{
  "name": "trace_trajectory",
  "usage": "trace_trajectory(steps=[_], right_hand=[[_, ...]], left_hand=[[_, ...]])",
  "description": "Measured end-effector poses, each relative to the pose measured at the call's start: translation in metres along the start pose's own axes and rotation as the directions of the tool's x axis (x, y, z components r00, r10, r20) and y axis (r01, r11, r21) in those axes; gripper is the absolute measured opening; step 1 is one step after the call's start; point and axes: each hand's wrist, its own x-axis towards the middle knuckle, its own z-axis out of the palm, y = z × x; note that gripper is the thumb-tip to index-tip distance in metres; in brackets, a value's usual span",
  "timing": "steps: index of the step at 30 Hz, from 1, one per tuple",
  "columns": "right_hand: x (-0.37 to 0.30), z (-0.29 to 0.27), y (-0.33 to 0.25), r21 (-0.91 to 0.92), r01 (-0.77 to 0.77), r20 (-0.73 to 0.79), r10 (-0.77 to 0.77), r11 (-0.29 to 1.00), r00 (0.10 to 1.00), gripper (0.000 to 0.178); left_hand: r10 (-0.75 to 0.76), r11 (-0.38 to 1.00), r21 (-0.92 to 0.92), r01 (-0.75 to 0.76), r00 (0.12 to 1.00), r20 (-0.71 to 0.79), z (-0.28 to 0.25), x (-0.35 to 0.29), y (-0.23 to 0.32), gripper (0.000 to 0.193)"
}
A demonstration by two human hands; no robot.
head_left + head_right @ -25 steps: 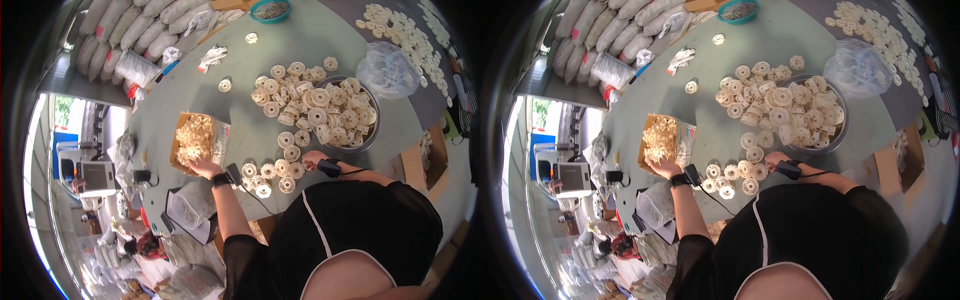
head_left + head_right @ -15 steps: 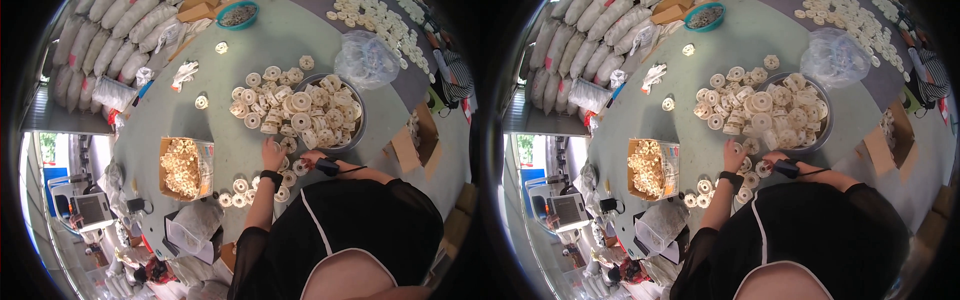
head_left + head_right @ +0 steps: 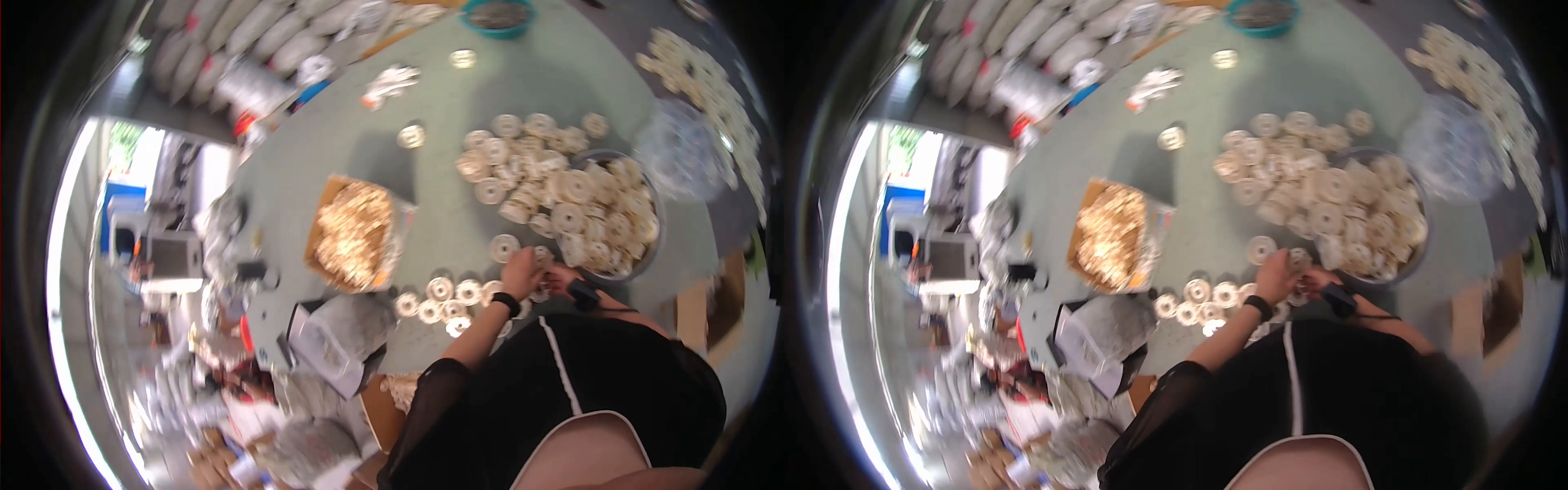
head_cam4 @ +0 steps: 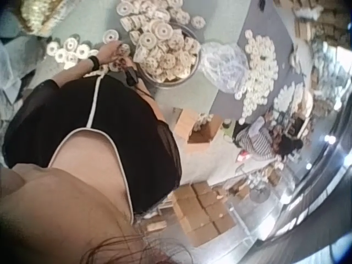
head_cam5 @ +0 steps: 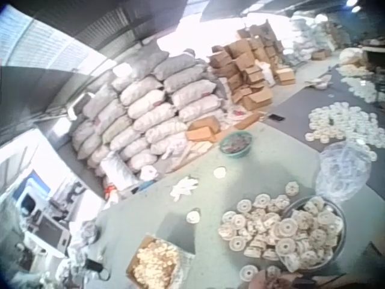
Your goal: The worker is assembling small plastic wheel-like components by inserting smaller pieces into circular bases.
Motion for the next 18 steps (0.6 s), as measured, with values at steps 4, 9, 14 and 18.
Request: trace_trajectory(steps=[4,9,14,18], right_hand=[[-0.026,-0.017,0.031,0.091,0.120,0.055,-0.126,0.989,0.991,0.041],[-0.092,0.033,0.033,0.354,0.021,0.353,-0.154,0.935,0.923,0.045],[-0.081,0.008,0.068,0.059,0.139,0.332,-0.150,0.989,0.931,0.041],[-0.083,0.004,0.088,0.115,0.041,0.338,-0.078,0.993,0.938,0.041]], left_hand=[[-0.211,0.906,-0.407,0.117,0.958,-0.195,0.005,-0.031,0.029,0.054],[-0.301,0.792,-0.585,0.175,0.946,-0.123,0.021,-0.078,0.036,0.043],[-0.264,0.859,-0.509,0.047,0.894,-0.363,0.020,-0.128,0.061,0.039],[-0.229,0.878,-0.462,0.128,0.958,-0.171,0.016,-0.152,0.066,0.035]])
